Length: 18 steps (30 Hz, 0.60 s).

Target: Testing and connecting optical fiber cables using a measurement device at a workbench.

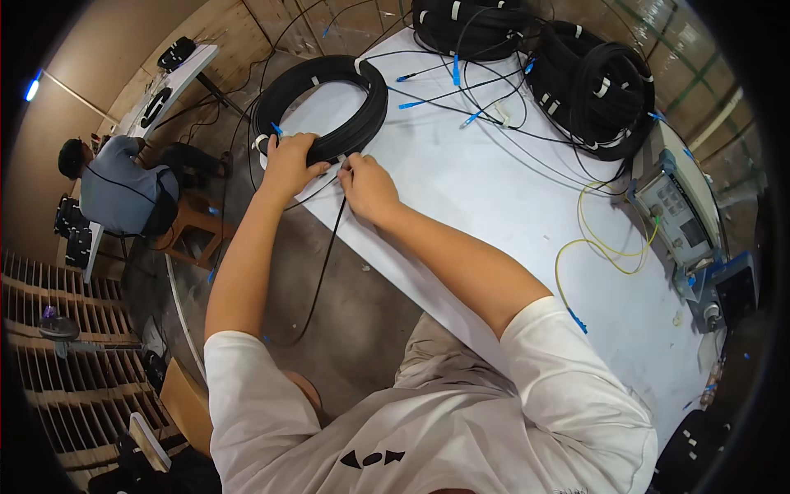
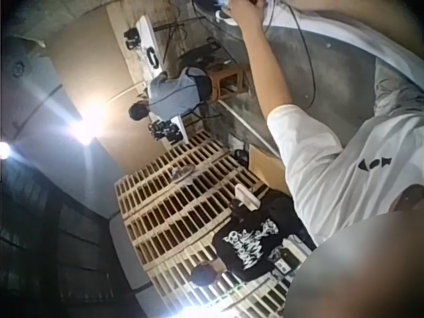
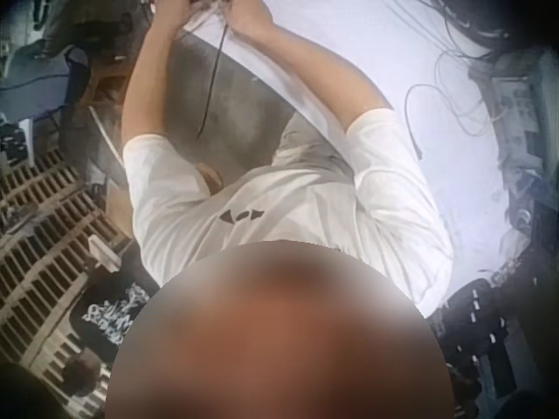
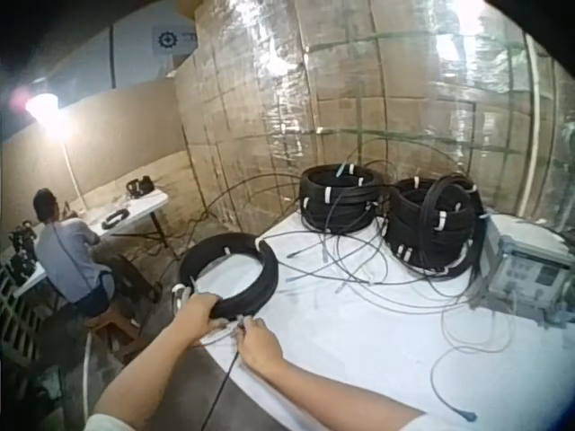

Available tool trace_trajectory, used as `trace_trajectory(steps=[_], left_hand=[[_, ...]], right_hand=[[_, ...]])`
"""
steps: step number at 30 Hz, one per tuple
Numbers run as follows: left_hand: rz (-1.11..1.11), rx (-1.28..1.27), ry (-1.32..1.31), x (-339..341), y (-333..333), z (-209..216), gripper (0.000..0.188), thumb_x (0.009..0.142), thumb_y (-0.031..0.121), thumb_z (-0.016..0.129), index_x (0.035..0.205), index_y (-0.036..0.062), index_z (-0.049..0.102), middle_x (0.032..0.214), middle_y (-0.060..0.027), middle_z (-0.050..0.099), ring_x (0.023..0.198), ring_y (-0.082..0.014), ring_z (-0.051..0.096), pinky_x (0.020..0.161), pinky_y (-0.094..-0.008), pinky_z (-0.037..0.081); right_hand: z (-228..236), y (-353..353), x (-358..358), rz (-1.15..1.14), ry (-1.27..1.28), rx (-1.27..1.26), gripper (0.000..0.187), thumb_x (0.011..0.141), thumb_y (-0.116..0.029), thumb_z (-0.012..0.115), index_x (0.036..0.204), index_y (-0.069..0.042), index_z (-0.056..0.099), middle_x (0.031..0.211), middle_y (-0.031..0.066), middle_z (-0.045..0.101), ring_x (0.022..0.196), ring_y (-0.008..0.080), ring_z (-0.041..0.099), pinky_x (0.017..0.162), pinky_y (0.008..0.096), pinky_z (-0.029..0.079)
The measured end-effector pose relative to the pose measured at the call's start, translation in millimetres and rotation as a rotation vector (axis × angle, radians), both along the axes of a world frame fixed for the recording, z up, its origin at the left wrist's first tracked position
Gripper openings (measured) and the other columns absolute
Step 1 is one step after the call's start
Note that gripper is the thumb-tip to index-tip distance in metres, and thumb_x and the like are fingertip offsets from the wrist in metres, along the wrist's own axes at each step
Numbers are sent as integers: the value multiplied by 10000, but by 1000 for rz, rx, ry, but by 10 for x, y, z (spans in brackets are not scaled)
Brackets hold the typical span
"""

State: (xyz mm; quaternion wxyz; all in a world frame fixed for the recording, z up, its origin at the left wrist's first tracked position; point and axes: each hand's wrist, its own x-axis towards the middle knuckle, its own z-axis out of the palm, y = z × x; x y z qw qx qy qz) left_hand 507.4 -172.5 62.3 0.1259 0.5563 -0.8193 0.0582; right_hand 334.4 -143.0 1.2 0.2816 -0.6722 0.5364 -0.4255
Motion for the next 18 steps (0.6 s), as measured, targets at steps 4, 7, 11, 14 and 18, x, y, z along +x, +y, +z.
trace_trajectory(steps=[4,7,11,14,18], left_hand=[[-79,83,98,190,-137,50,394,725,222,794,1042,48,639,954,-127,669,972,-322,606,981,-469,372],[-149,165,151,207,-231,99,372,706,162,800,1011,28,634,871,-151,661,888,-335,610,913,-404,403],[-186,258,262,158,-281,202,337,687,96,791,973,2,639,824,-202,653,803,-360,623,751,-393,472],[-194,325,284,285,-304,276,337,668,66,795,945,-24,626,812,-210,638,783,-355,621,718,-390,477],[-150,359,161,236,-293,404,366,659,80,805,952,-28,613,804,-192,641,826,-339,637,750,-384,479]], right_hand=[[53,63,-113,153,86,17,268,872,-272,642,947,-14,646,921,193,637,875,361,631,795,436,500],[72,42,-279,342,127,114,320,809,-320,697,954,-36,674,948,189,655,902,357,641,810,431,505],[92,40,-566,430,42,96,320,817,-320,693,954,-31,685,935,179,690,879,336,658,790,407,517],[157,42,-905,466,37,120,294,844,-297,678,971,-31,684,953,172,699,882,333,667,788,405,521],[230,18,-1186,547,54,96,293,879,-260,648,1075,-42,654,962,165,702,895,338,667,796,411,519]])
